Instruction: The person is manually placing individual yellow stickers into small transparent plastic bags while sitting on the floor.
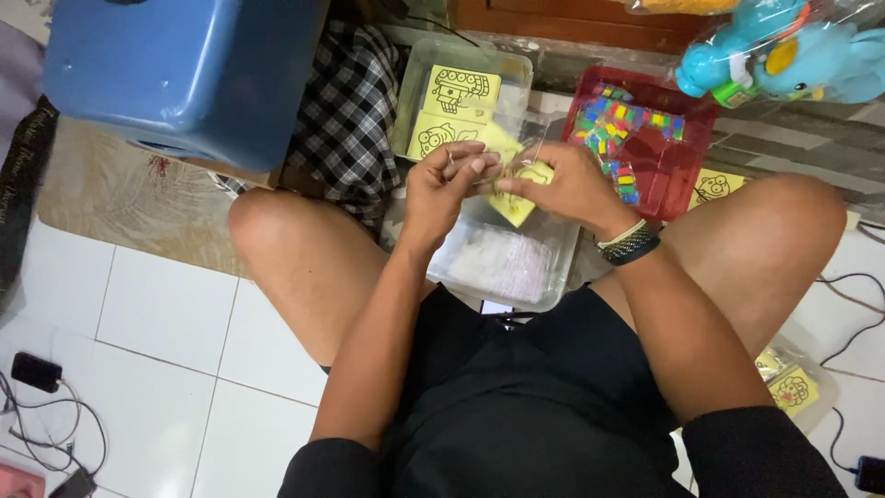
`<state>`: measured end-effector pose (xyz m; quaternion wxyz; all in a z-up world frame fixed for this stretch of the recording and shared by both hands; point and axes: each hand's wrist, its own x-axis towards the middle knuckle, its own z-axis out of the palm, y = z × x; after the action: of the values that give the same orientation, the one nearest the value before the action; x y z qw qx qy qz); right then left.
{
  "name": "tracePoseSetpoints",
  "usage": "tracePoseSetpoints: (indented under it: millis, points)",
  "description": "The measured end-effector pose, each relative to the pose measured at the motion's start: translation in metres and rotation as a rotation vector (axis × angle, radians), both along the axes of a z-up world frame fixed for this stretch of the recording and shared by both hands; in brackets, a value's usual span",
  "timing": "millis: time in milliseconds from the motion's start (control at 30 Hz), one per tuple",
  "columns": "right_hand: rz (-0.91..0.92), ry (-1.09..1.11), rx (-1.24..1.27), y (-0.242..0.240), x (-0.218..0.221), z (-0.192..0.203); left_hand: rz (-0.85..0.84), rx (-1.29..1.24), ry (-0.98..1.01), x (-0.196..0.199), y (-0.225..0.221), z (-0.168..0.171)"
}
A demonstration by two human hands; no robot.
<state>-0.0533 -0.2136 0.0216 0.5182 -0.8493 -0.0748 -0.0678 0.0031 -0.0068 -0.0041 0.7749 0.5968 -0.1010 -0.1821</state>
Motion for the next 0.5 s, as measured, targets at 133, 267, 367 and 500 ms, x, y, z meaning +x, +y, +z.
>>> tracePoseSetpoints:
  millis: [133,267,367,500]
  points:
    - [-0.095,0.12,0.115,-0.003,0.003,-0.005,-0.049,-0.067,-0.022,-0.004,-0.003,0.0]
    - [-0.105,0.112,0.072,-0.005,-0.001,-0.004,-0.074,-0.095,-0.048,-0.005,-0.004,0.003]
    - [-0.092,0.104,-0.035,-0.003,-0.004,-0.006,-0.087,0.023,-0.019,-0.006,-0.002,0.009]
    - [-0.075,0.131,-0.06,-0.004,-0.003,-0.009,-0.052,0.11,0.043,-0.001,-0.001,-0.004]
